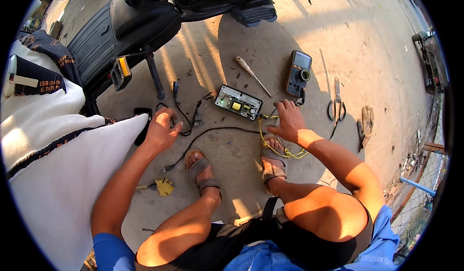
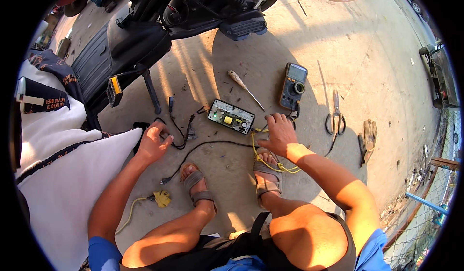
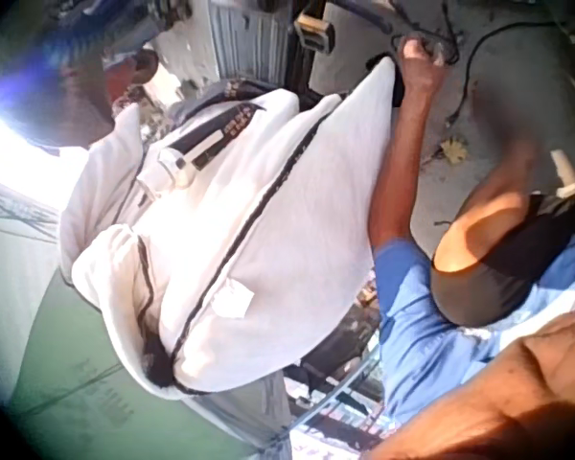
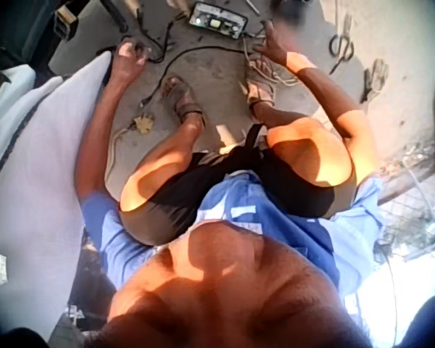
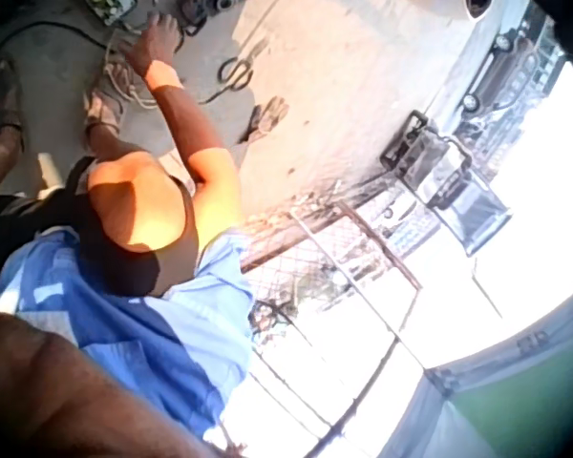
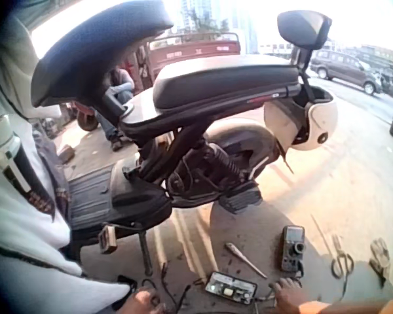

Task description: The person works on a scooter's electrical system, using a yellow power drill to remove a component from the scooter's body. They then handle a rectangular electronic control unit, connecting wires and using a multimeter to test the circuit. The person also handles a black power adapter and a screwdriver, manipulating wires and components on the ground.

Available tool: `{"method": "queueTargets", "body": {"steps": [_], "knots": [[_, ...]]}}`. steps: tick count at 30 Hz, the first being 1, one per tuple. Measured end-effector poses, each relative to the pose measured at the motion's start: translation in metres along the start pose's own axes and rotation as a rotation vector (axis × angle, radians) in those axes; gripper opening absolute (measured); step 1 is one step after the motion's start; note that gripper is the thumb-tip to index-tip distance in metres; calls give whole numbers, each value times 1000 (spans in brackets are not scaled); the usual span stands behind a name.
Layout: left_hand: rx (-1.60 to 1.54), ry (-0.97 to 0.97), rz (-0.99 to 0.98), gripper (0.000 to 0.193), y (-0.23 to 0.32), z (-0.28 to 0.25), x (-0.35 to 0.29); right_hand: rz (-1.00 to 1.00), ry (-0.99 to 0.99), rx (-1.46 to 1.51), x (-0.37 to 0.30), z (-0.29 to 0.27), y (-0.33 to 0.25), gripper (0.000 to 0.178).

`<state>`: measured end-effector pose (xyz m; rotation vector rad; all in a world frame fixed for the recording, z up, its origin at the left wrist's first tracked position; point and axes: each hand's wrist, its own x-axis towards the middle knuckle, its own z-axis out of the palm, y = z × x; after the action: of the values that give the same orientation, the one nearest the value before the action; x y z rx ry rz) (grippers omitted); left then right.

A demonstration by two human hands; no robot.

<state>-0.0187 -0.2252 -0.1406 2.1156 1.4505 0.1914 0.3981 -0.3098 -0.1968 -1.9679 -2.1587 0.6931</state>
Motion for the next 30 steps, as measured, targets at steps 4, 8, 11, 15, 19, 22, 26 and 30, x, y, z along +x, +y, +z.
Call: {"method": "queueTargets", "body": {"steps": [4,8,11,15,19,22,26,30], "knots": [[52,-163,-27,27,13,-8,30,-1,58,2,7,22,-4,86],[61,-231,-16,31,9,-1,47,31,37,33,10,35,-8,88],[47,-328,-137,34,19,14,66,31,57,25,13,42,-9,91],[53,-257,-162,39,1,53,76,49,110,33,17,49,-14,94],[76,-194,-222,42,-14,77,82,63,141,23,19,56,-15,96],[40,-60,-190,42,-28,89,84,64,140,30,22,59,-15,96],[-7,-190,-219,43,-25,88,90,83,144,35,24,63,-11,97],[-86,-235,-291,43,-24,91,88,89,109,36,29,61,-15,100]]}}
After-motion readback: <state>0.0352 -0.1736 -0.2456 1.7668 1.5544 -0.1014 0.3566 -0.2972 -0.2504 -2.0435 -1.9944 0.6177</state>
